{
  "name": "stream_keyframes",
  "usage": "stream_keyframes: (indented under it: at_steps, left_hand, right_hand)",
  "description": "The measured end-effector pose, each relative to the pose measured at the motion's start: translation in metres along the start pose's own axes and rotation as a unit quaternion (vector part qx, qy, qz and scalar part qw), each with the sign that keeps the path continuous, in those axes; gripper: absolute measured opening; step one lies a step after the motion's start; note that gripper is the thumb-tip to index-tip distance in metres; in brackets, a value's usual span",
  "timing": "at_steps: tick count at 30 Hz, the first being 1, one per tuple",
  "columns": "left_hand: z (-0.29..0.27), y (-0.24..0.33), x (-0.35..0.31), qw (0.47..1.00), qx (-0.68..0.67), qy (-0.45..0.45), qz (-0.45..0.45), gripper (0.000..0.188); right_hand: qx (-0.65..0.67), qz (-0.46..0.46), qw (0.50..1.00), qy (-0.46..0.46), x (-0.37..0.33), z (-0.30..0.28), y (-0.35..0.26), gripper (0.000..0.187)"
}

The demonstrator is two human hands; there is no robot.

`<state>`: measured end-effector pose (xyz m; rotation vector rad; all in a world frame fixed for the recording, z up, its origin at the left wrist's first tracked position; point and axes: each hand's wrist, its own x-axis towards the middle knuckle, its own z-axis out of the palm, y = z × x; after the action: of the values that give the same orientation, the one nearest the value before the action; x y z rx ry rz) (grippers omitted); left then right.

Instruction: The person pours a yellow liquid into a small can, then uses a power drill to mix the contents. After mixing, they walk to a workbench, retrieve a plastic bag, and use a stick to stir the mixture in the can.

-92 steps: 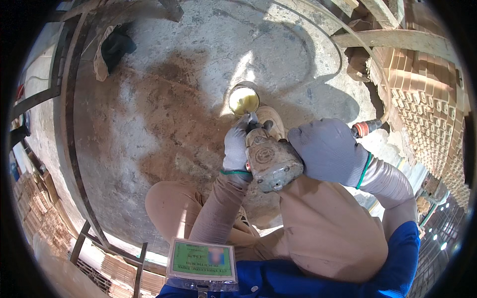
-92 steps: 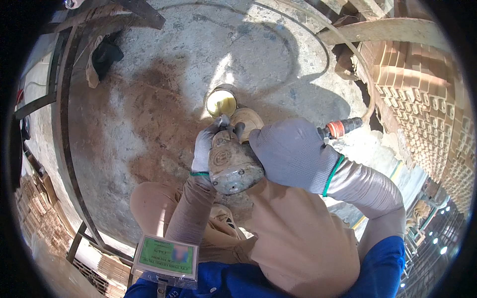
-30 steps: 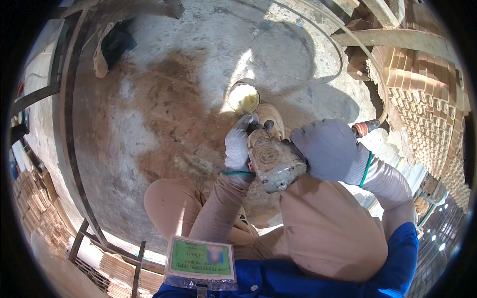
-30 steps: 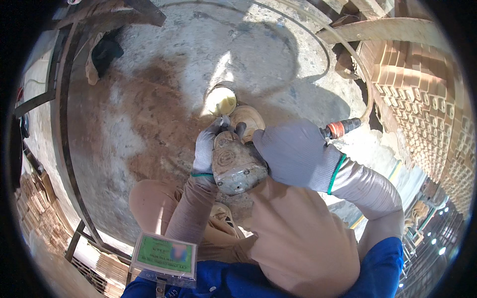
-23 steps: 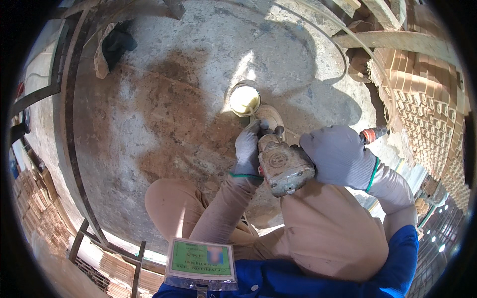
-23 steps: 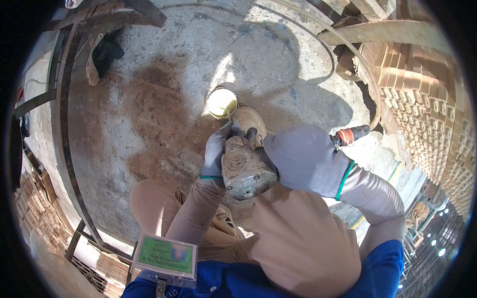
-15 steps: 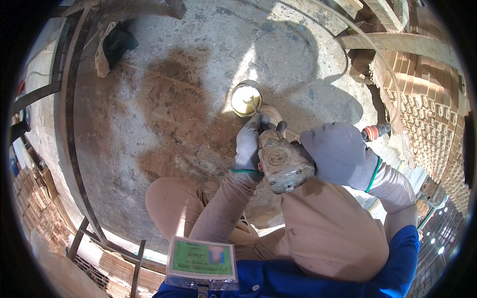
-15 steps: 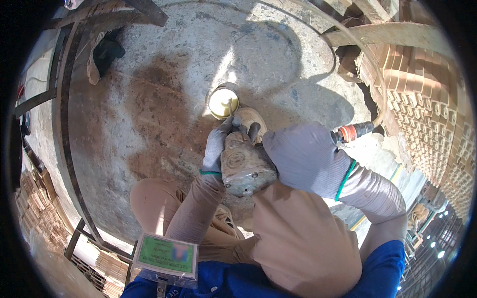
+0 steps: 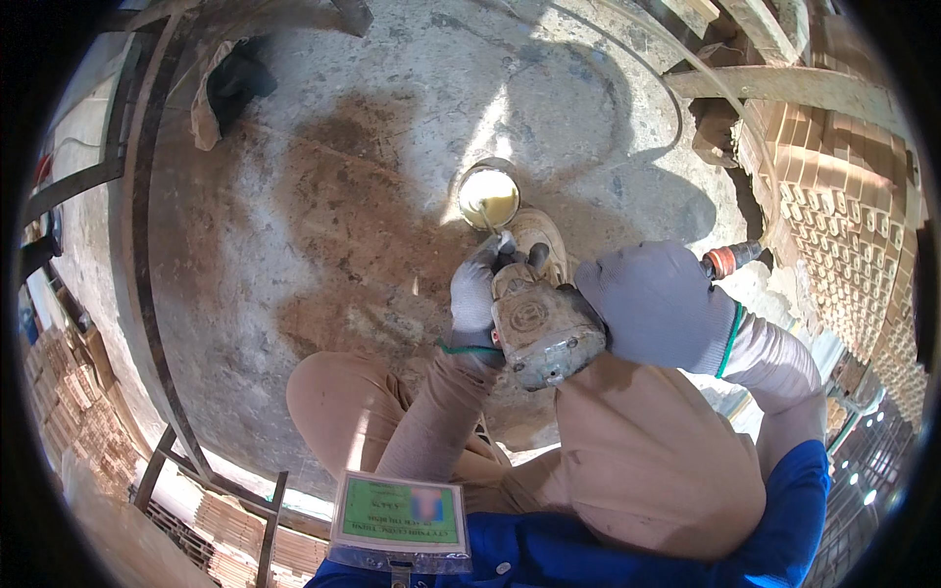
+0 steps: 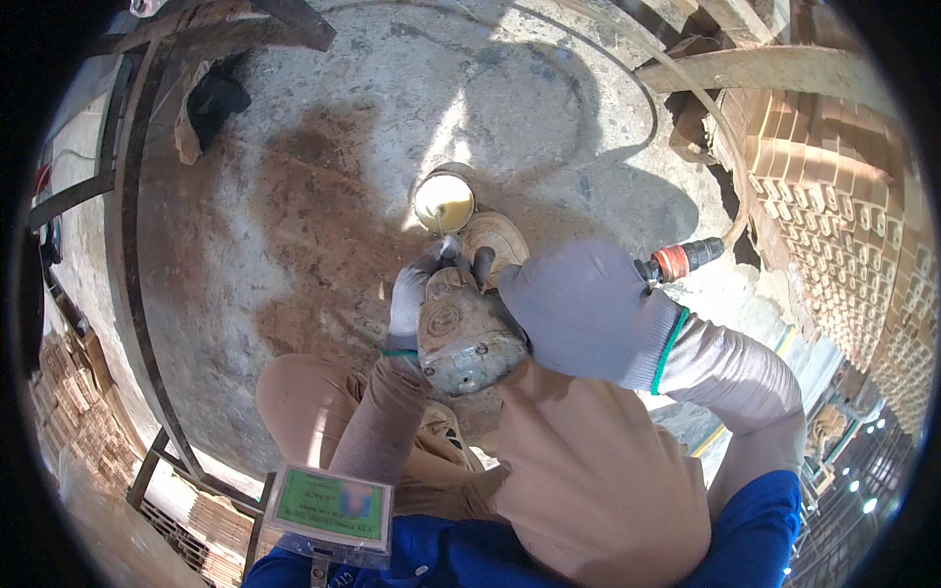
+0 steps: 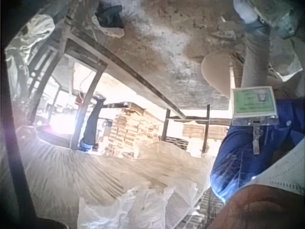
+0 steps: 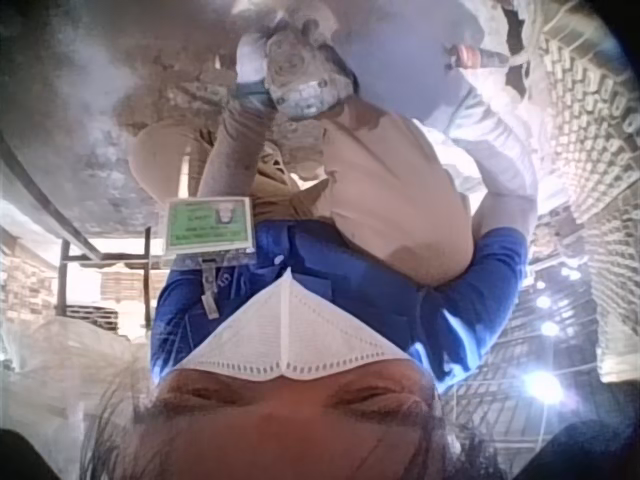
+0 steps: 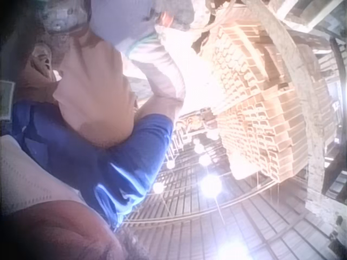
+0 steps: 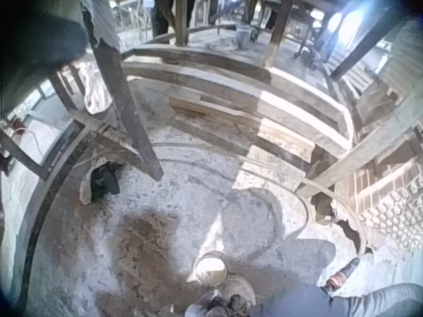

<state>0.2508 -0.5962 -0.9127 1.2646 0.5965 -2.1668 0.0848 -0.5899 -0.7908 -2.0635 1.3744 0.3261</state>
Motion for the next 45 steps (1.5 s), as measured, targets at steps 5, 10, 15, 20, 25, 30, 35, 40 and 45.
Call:
stream_keyframes:
  at_steps: [5,10,15,20,25,30,35,40,45]
  left_hand:
    - [-0.01,-0.005,0.003,0.999,-0.02,-0.051,0.0,0.018]
    - [-0.007,0.001,0.001,0.999,-0.006,-0.033,0.002,0.018]
    - [0.006,0.013,0.0,0.999,0.043,-0.017,0.004,0.017]
    - [-0.003,0.01,0.011,0.942,0.274,-0.126,0.146,0.017]
    - [0.016,0.002,0.009,0.999,-0.011,-0.023,-0.029,0.019]
    - [0.007,-0.003,0.014,1.0,0.006,-0.03,-0.005,0.021]
    - [-0.004,0.0,0.016,0.998,0.027,-0.057,0.011,0.017]
    - [-0.007,0.008,0.014,0.998,0.024,-0.058,0.008,0.013]
    - [-0.007,-0.001,0.007,0.999,-0.007,-0.027,-0.02,0.015]
  right_hand:
    - [-0.004,0.005,1.0,0.012,-0.007,0.0,-0.004,0.029]
    - [0.037,0.013,0.999,0.001,-0.001,0.002,-0.003,0.029]
    - [0.006,0.003,1.0,0.028,0.008,-0.003,-0.005,0.023]
    - [0.025,0.026,0.999,0.032,0.006,-0.005,-0.004,0.026]
    - [-0.007,0.071,0.997,-0.022,-0.001,-0.005,-0.004,0.027]
    - [-0.017,0.085,0.995,-0.056,-0.004,-0.009,-0.009,0.028]
    - [0.023,0.085,0.994,-0.063,-0.005,0.001,-0.006,0.029]
    - [0.021,0.039,0.999,0.007,-0.002,0.013,-0.006,0.03]
    - [0.023,0.044,0.998,-0.049,-0.006,0.001,-0.008,0.03]
